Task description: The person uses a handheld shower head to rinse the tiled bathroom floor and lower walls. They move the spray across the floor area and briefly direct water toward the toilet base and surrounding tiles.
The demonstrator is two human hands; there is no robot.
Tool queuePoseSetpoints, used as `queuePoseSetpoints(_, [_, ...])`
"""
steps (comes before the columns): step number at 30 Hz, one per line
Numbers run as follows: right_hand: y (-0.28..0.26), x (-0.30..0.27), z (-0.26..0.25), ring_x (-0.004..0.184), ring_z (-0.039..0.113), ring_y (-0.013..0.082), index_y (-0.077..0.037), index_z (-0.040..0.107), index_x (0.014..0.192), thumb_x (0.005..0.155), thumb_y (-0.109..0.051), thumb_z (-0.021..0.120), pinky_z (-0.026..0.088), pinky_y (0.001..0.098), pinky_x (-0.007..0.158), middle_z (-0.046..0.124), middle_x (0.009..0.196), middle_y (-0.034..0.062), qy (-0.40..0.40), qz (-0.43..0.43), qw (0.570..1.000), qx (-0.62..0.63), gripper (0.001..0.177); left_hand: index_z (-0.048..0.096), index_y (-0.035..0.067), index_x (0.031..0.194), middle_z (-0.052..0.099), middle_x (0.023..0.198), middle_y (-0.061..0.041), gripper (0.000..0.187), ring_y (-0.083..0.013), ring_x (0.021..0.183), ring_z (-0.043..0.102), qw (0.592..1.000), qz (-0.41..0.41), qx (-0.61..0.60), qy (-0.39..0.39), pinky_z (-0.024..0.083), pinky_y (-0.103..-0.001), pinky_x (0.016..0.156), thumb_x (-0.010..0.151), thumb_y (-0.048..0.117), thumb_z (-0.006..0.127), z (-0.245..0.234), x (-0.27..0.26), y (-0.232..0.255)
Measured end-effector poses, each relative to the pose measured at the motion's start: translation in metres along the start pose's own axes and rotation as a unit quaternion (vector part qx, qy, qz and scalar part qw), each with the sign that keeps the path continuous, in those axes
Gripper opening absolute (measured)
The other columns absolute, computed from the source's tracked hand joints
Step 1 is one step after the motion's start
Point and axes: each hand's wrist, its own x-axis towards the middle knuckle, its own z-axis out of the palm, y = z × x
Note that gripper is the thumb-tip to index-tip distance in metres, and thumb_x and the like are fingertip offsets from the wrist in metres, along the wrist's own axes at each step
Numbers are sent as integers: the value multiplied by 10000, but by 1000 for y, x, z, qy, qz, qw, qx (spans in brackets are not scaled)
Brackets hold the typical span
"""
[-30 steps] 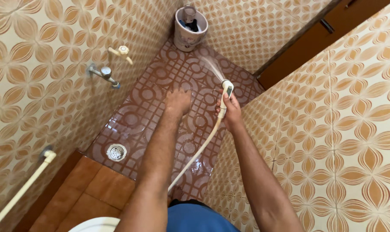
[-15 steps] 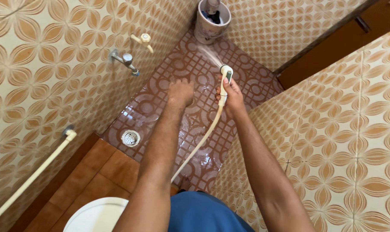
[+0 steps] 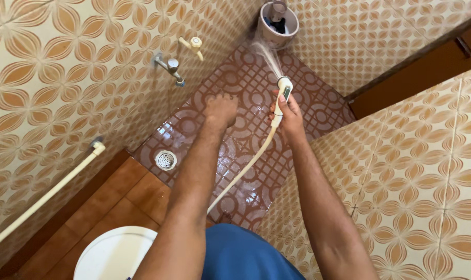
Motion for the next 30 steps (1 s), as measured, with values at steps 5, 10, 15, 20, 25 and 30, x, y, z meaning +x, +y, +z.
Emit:
queuePoseSetpoints(5, [3, 1, -3, 688, 586, 141, -79, 551, 1362, 1070, -334, 551, 513, 302, 628, 603, 819, 30, 3, 13, 1000, 2, 387, 611, 99, 1329, 601, 1349, -158, 388, -334, 1280, 552, 1000, 2, 13, 15, 438, -565, 1024, 948, 158, 573, 3, 2, 1])
queuePoseSetpoints(10, [7, -1, -6, 682, 583, 141, -74, 574, 1358, 1072, -343, 565, 508, 296, 627, 600, 812, 30, 16, 26, 999, 12, 393, 607, 118, 1330, 603, 1344, -149, 378, -331, 1276, 557, 1000, -2, 17, 7, 445, -558, 1022, 956, 163, 573, -1, -2, 2])
queuePoseSetpoints(15, [10, -3, -7, 642, 566, 135, -87, 594, 1316, 1057, -381, 570, 496, 301, 578, 587, 784, 29, 20, 52, 998, 14, 392, 616, 129, 1315, 601, 1355, -140, 365, -329, 1281, 559, 1000, -6, 10, 0, 440, -547, 1041, 954, 171, 588, -12, -4, 3])
queuePoseSetpoints(20, [11, -7, -7, 613, 542, 118, -107, 605, 1297, 1051, -444, 549, 477, 288, 551, 574, 774, 15, 13, 69, 998, 6, 421, 602, 143, 1325, 599, 1343, -147, 392, -342, 1282, 551, 1000, -6, 2, 10, 435, -552, 1039, 945, 238, 616, -17, -9, -6])
queuePoseSetpoints(25, [11, -10, -4, 585, 511, 105, -126, 609, 1243, 1050, -482, 516, 440, 271, 514, 556, 751, -4, 12, 101, 995, 7, 416, 616, 140, 1311, 597, 1365, -139, 384, -341, 1290, 554, 1000, -12, 13, 1, 432, -553, 1053, 929, 179, 613, -16, -12, -13])
queuePoseSetpoints(30, [16, -11, 3, 579, 519, 116, -122, 608, 1188, 1066, -484, 502, 441, 279, 511, 561, 741, -1, 26, 113, 993, 5, 397, 635, 147, 1263, 545, 1428, -153, 286, -332, 1283, 545, 999, -24, -14, 16, 398, -590, 1056, 1022, 273, 547, -20, -15, -17])
